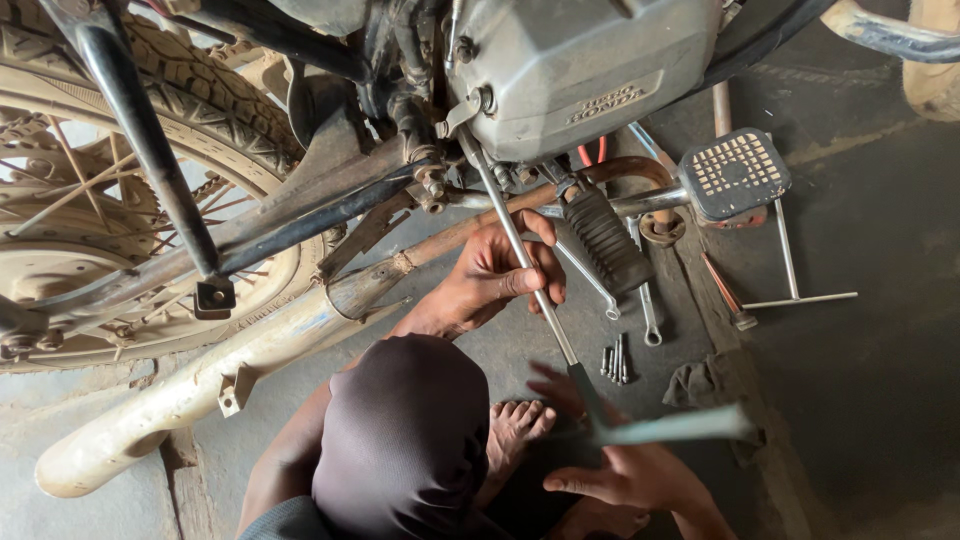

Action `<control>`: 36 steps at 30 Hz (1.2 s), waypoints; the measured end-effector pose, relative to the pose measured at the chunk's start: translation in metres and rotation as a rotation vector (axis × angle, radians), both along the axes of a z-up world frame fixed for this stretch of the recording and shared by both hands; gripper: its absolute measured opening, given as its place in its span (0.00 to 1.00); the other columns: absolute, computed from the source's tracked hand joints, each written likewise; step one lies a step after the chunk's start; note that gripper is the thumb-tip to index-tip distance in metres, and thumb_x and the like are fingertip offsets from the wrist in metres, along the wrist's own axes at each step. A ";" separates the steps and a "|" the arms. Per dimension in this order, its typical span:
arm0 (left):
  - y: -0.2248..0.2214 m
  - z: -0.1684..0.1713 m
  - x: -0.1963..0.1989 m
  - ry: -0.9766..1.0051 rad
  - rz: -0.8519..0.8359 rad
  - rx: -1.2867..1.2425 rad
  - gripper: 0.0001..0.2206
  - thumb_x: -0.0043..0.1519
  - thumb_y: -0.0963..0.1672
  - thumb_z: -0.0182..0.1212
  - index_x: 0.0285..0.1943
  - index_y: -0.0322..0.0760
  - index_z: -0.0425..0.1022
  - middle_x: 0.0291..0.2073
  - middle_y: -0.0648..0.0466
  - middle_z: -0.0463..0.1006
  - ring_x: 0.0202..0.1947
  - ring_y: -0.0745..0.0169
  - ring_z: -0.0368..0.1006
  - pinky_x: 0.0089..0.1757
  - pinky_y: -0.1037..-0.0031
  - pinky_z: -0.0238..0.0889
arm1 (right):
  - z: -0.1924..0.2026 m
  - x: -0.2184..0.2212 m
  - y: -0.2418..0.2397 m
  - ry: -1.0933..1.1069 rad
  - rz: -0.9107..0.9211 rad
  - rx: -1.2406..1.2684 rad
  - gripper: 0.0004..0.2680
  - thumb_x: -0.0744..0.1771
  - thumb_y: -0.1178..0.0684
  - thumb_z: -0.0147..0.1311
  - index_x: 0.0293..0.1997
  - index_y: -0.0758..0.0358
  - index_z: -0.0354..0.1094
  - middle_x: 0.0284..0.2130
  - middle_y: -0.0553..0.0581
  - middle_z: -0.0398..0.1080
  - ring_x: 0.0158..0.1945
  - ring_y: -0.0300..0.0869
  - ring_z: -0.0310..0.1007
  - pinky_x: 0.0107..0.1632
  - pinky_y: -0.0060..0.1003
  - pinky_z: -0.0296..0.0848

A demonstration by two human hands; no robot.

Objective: The person works on the engine of a motorcycle, removing and handling bolts and wires using a T-handle wrench and other tools while sitting on the floor.

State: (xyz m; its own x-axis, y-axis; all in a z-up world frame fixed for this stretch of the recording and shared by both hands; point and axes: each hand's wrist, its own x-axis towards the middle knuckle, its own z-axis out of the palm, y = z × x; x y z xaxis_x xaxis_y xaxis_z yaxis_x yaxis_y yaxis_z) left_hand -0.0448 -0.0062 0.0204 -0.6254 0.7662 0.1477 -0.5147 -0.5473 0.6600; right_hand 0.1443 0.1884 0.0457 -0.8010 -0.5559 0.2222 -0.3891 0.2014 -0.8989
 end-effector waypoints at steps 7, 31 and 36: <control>-0.006 0.005 -0.004 0.065 -0.010 -0.124 0.16 0.66 0.41 0.65 0.61 0.31 0.67 0.41 0.42 0.82 0.41 0.60 0.79 0.40 0.73 0.74 | -0.017 0.010 0.008 -0.081 -0.294 -0.327 0.27 0.68 0.58 0.63 0.75 0.55 0.50 0.64 0.64 0.69 0.55 0.47 0.80 0.52 0.35 0.78; 0.037 -0.041 -0.070 -0.061 1.424 -0.562 0.15 0.58 0.42 0.72 0.49 0.25 0.76 0.40 0.50 0.79 0.38 0.66 0.73 0.43 0.73 0.69 | -0.042 0.122 0.222 0.249 -0.538 -0.136 0.13 0.70 0.56 0.50 0.63 0.64 0.66 0.57 0.68 0.72 0.51 0.48 0.77 0.46 0.34 0.82; 0.040 -0.052 -0.073 -0.052 1.467 -0.538 0.21 0.59 0.40 0.70 0.58 0.25 0.66 0.46 0.48 0.75 0.44 0.64 0.71 0.47 0.73 0.68 | -0.086 0.139 0.240 1.219 -0.885 0.945 0.20 0.72 0.47 0.49 0.69 0.68 0.58 0.56 0.61 0.71 0.49 0.39 0.72 0.43 0.29 0.78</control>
